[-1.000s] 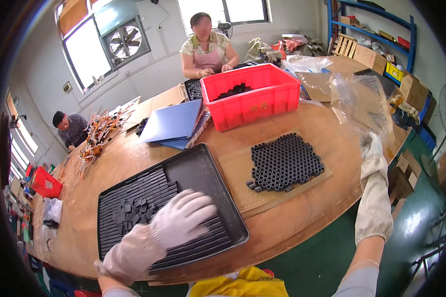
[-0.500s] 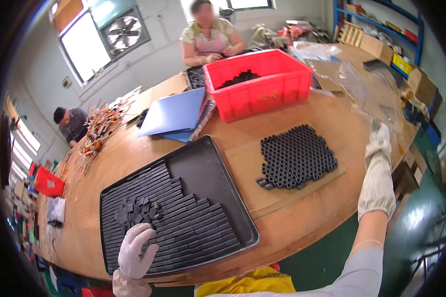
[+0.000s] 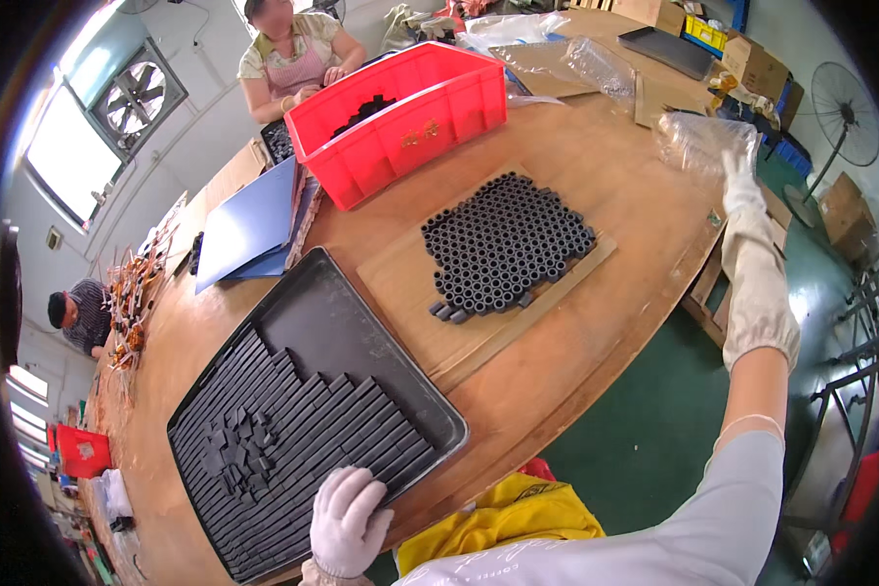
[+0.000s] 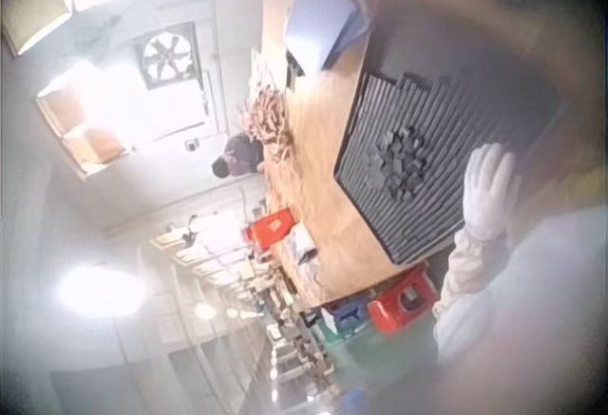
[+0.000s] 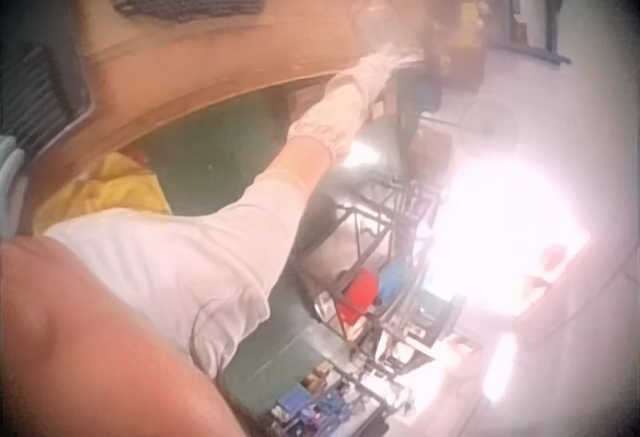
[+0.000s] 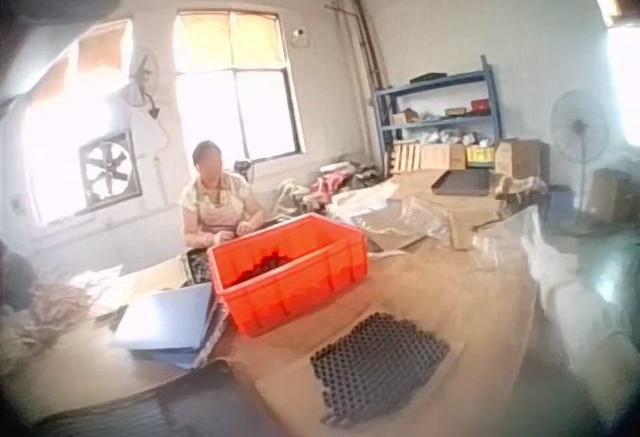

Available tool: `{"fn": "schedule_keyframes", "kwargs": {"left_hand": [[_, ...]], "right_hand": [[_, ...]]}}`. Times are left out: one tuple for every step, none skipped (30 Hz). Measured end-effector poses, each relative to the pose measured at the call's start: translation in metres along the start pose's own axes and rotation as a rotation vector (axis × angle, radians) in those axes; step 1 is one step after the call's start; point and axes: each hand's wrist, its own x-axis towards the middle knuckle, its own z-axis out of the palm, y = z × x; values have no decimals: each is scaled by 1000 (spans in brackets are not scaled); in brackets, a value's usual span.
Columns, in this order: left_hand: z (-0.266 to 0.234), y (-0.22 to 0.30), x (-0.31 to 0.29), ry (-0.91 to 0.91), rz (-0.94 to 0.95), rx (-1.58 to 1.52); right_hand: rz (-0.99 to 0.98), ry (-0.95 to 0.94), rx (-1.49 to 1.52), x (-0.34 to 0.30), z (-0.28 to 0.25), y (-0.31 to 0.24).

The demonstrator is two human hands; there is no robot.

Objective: The person sorts and assembles small rubber or plastic components on a tray by hand.

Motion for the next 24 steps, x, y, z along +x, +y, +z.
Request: {"fn": "schedule_keyframes", "kwargs": {"left_hand": [[7, -1, -2, -20, 12, -6], [11, 2, 0, -18, 51, 10], [15, 5, 2, -19, 82, 29], [18, 9, 2, -33, 81, 33], [18, 12, 2, -29, 80, 38], [18, 13, 2, -34, 49, 65], [19, 13, 0, -43, 19, 91], [24, 12, -1, 1, 31, 105], [27, 11, 0, 5, 31, 107], [28, 12, 0, 15, 34, 130], [29, 12, 0, 25, 37, 154], [31, 13, 0, 29, 33, 154], [31, 13, 1, 53, 46, 172], [33, 14, 1, 76, 57, 192], [34, 14, 1, 79, 54, 193], [36, 14, 0, 107, 64, 209], [40, 13, 2, 140, 85, 211], [42, 12, 4, 149, 95, 192], [43, 12, 4, 153, 91, 195], [44, 12, 4, 157, 89, 195], [43, 13, 5, 154, 73, 213], [43, 14, 5, 155, 66, 219], [42, 15, 5, 146, 49, 239], [44, 16, 4, 175, 54, 243]], "right_hand": [[32, -373, -6, -9, 0, -17], [34, -376, -22, -12, -12, -10], [74, -413, -16, -17, -20, -8], [114, -451, -6, -22, -26, -7], [113, -448, 0, -23, -30, -19], [101, -470, -42, -23, -29, -39], [89, -496, -85, -23, -30, -61], [81, -489, -105, -19, -30, -72], [81, -486, -102, -14, -35, -88], [92, -557, -144, -8, -43, -106], [102, -628, -186, -4, -45, -118], [57, -602, -232, 0, -44, -121], [52, -599, -230, 4, -41, -123], [69, -624, -223, 8, -38, -127], [87, -649, -217, 13, -32, -130], [88, -642, -223, 18, -20, -118], [50, -388, -148, 28, -8, -88], [4, -137, -73, 41, -4, -69], [45, -16, 74, 60, -15, -73], [87, 106, 217, 82, -34, -70], [171, 195, 412, 94, -54, -92], [284, 238, 371, 115, -76, -95], [280, 292, 603, 116, -94, -125], [38, 444, 435, 129, -100, -114]]}}
